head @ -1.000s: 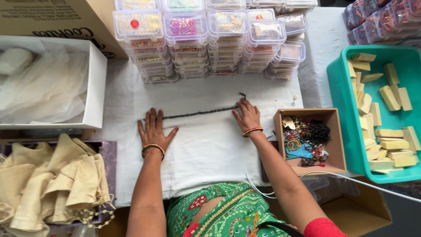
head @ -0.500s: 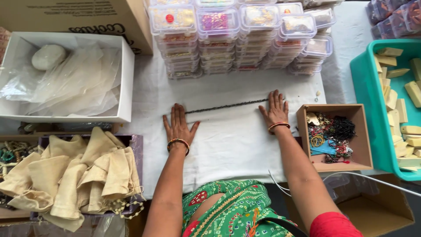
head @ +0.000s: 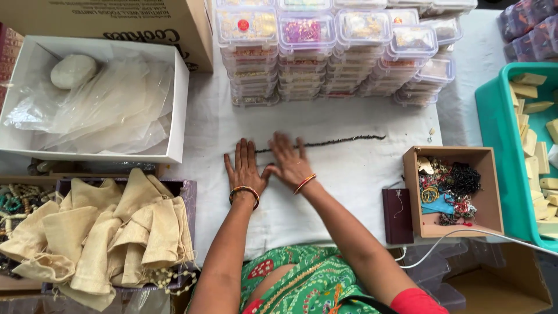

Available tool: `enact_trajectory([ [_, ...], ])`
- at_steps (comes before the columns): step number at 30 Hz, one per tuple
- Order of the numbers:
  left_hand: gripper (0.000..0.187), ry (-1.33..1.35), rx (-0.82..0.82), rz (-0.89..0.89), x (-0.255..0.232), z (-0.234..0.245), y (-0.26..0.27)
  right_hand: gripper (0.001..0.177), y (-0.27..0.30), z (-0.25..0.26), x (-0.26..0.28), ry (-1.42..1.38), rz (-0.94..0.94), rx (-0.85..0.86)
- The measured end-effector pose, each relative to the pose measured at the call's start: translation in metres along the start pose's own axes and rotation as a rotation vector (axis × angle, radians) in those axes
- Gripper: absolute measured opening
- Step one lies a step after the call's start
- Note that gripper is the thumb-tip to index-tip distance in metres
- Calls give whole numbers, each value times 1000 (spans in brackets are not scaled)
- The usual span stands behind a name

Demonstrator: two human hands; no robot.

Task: The person takes a beaded necklace from a box, straightens it on the table, and folds it. They then place the necklace into a small plastic bag and put the bag into a cloth pouch. The pouch is tied shut and placed into a small plastic container, which is then closed and stacked with other containers.

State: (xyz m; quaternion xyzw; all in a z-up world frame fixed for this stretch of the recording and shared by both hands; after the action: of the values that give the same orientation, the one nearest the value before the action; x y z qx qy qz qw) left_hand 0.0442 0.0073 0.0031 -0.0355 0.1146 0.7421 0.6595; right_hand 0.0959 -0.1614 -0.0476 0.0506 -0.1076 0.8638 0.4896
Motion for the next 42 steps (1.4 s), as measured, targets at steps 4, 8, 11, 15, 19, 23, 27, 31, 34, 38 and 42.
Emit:
enact_trajectory([
  [4,92,-62,3,-9,3,1,0,85,6,12,-20,153,63,247],
  [8,88,-10,58,-4,1,3,-1,83,39,19,-131,234,-105,286],
  [11,87,-28,38,-15,2,2,-1,80,61,41,-186,72,-283,170],
  [15,88,-34,7,-22,3,0,-1,78,68,39,-188,125,-739,16],
  [19,87,-13,10,-23,8,-15,-1,86,51,35,-60,120,-124,277],
  [23,84,11,0,-29,12,-22,-3,89,83,40,12,78,338,312],
  [27,86,42,-51,-43,14,-21,8,87,157,58,32,-103,636,258],
  [31,88,27,-56,-72,9,-3,20,68,194,71,23,-18,862,375],
  [34,87,16,3,-87,12,-16,23,61,167,67,16,-16,921,292],
  [38,69,199,-253,-69,24,-30,10,41,82,50,-10,-150,356,87],
  [42,53,158,-362,-15,31,-10,-6,48,18,75,11,-163,142,-16],
])
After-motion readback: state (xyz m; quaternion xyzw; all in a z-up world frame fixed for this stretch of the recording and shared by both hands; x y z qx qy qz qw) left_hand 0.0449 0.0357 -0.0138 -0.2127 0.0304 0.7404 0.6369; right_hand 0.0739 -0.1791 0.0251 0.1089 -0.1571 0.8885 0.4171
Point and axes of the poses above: each hand's wrist, its own y-axis away from the middle knuckle, its own z-axis out of the back of the hand, x = y × z, the point moved 4 cm from there along -y, towards the middle knuckle, and after that the axes turned 3 degrees about -x, right-handed, at the moved point
